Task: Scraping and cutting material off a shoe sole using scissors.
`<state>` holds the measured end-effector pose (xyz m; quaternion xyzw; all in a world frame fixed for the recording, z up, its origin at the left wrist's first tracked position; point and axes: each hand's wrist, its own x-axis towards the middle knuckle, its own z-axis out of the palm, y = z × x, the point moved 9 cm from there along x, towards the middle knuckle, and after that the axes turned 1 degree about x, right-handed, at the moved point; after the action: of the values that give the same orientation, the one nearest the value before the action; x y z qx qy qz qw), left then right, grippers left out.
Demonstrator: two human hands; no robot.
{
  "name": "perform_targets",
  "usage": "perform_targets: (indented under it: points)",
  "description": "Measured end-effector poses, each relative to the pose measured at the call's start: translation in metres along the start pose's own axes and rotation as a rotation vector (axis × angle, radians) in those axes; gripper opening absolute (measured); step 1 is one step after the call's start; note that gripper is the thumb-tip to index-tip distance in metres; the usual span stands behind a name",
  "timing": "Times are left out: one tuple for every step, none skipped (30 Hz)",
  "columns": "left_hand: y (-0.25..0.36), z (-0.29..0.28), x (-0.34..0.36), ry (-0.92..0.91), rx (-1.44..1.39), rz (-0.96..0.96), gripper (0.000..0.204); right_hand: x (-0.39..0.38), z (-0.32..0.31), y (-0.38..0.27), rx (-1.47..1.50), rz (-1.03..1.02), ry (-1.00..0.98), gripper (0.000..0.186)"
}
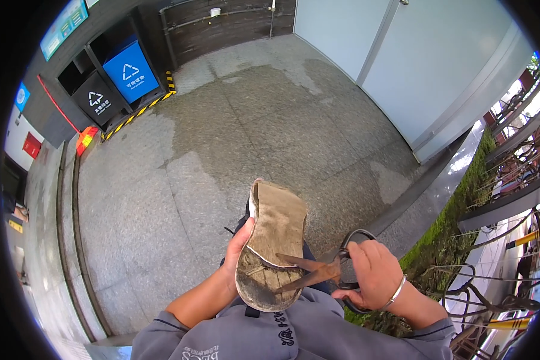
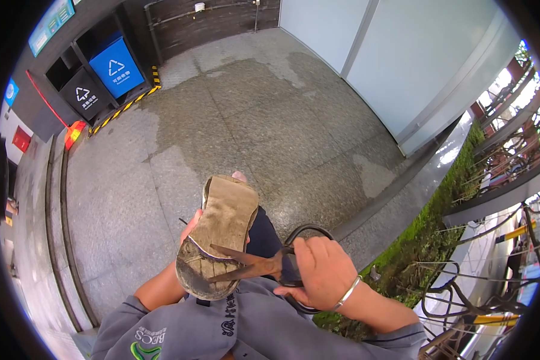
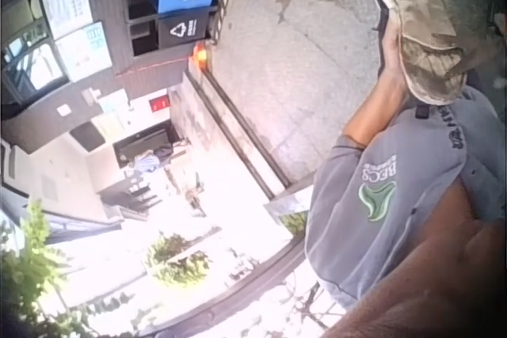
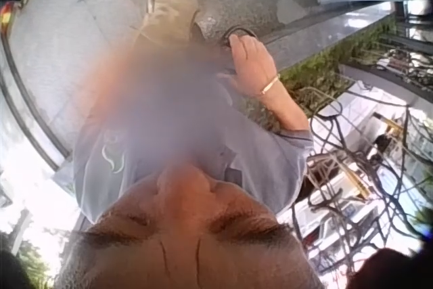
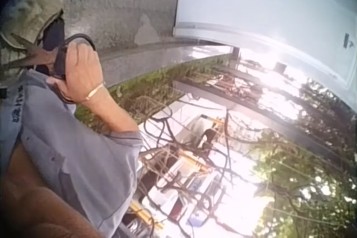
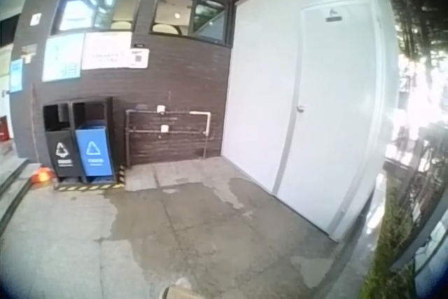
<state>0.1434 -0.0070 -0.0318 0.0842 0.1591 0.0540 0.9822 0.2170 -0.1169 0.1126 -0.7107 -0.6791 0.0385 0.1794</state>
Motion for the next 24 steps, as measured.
perform_targets:
  points:
    - [0.001, -0.001, -0.002, 0.051, 0.101, 0.018, 0.069, 0.001, 0.003, -0.004, 0.008, -0.017, -0.035, 0.068]
    - [0.000, 0.002, -0.003, 0.051, 0.104, 0.012, 0.069, 0.002, 0.004, -0.006, -0.008, -0.010, -0.065, 0.066]
    - [-0.001, 0.002, -0.005, 0.079, 0.126, 0.003, 0.064, 0.002, 0.003, -0.006, -0.007, -0.003, -0.063, 0.066]
    - [-0.002, 0.002, -0.007, 0.106, 0.148, -0.005, 0.059, 0.001, 0.004, -0.007, 0.005, -0.008, -0.088, 0.066]
    - [-0.003, 0.006, -0.009, 0.107, 0.150, -0.009, 0.059, 0.001, 0.006, -0.007, 0.017, -0.016, -0.114, 0.066]
    - [-0.003, 0.008, -0.010, 0.132, 0.159, 0.013, 0.059, 0.000, 0.004, -0.006, 0.018, -0.011, -0.113, 0.066]
    - [-0.002, 0.009, -0.011, 0.156, 0.168, 0.035, 0.060, -0.001, 0.006, -0.005, -0.003, 0.002, -0.151, 0.066]
    - [-0.004, 0.011, -0.013, 0.158, 0.170, 0.030, 0.060, -0.002, 0.009, -0.003, -0.024, 0.014, -0.188, 0.066]
    - [-0.004, 0.013, -0.014, 0.155, 0.185, 0.047, 0.060, -0.002, 0.010, -0.001, -0.021, 0.020, -0.187, 0.066]
    - [-0.003, 0.014, -0.015, 0.152, 0.200, 0.065, 0.060, -0.004, 0.016, 0.002, -0.011, 0.026, -0.239, 0.066]
    - [-0.005, 0.015, -0.016, 0.152, 0.201, 0.060, 0.060, -0.007, 0.020, 0.004, -0.003, 0.030, -0.291, 0.066]
    - [-0.005, 0.014, -0.017, 0.164, 0.217, 0.077, 0.061, -0.007, 0.019, 0.004, -0.002, 0.035, -0.290, 0.066]
    - [-0.004, 0.014, -0.018, 0.177, 0.232, 0.093, 0.061, -0.008, 0.019, 0.002, 0.018, 0.040, -0.314, 0.067]
    - [-0.004, 0.017, -0.019, 0.167, 0.223, 0.106, 0.059, -0.010, 0.021, 0.001, 0.039, 0.043, -0.337, 0.067]
    - [-0.006, 0.014, -0.019, 0.168, 0.224, 0.102, 0.059, -0.010, 0.022, 0.002, 0.042, 0.046, -0.337, 0.067]
    - [-0.006, 0.011, -0.018, 0.159, 0.178, 0.115, 0.057, -0.009, 0.021, 0.001, 0.021, 0.024, -0.308, 0.067]
    - [-0.004, 0.010, -0.018, 0.149, 0.133, 0.130, 0.054, -0.008, 0.018, 0.000, -0.001, 0.001, -0.277, 0.067]
    - [-0.005, 0.011, -0.018, 0.149, 0.135, 0.130, 0.054, -0.007, 0.017, 0.001, 0.000, 0.002, -0.274, 0.067]
    - [-0.004, 0.014, -0.018, 0.147, 0.158, 0.146, 0.054, -0.008, 0.014, 0.002, -0.027, 0.009, -0.266, 0.067]
    - [-0.003, 0.016, -0.018, 0.144, 0.180, 0.160, 0.054, -0.008, 0.012, 0.003, -0.053, 0.017, -0.259, 0.067]
    - [-0.004, 0.017, -0.017, 0.144, 0.181, 0.158, 0.054, -0.010, 0.011, 0.004, -0.053, 0.020, -0.258, 0.067]
    - [-0.003, 0.018, -0.016, 0.147, 0.210, 0.179, 0.055, -0.012, 0.012, 0.005, -0.069, 0.028, -0.262, 0.066]
    - [-0.001, 0.019, -0.017, 0.152, 0.239, 0.204, 0.057, -0.013, 0.012, 0.005, -0.084, 0.033, -0.267, 0.065]
    - [-0.001, 0.021, -0.018, 0.152, 0.240, 0.203, 0.057, -0.013, 0.013, 0.004, -0.083, 0.034, -0.266, 0.065]
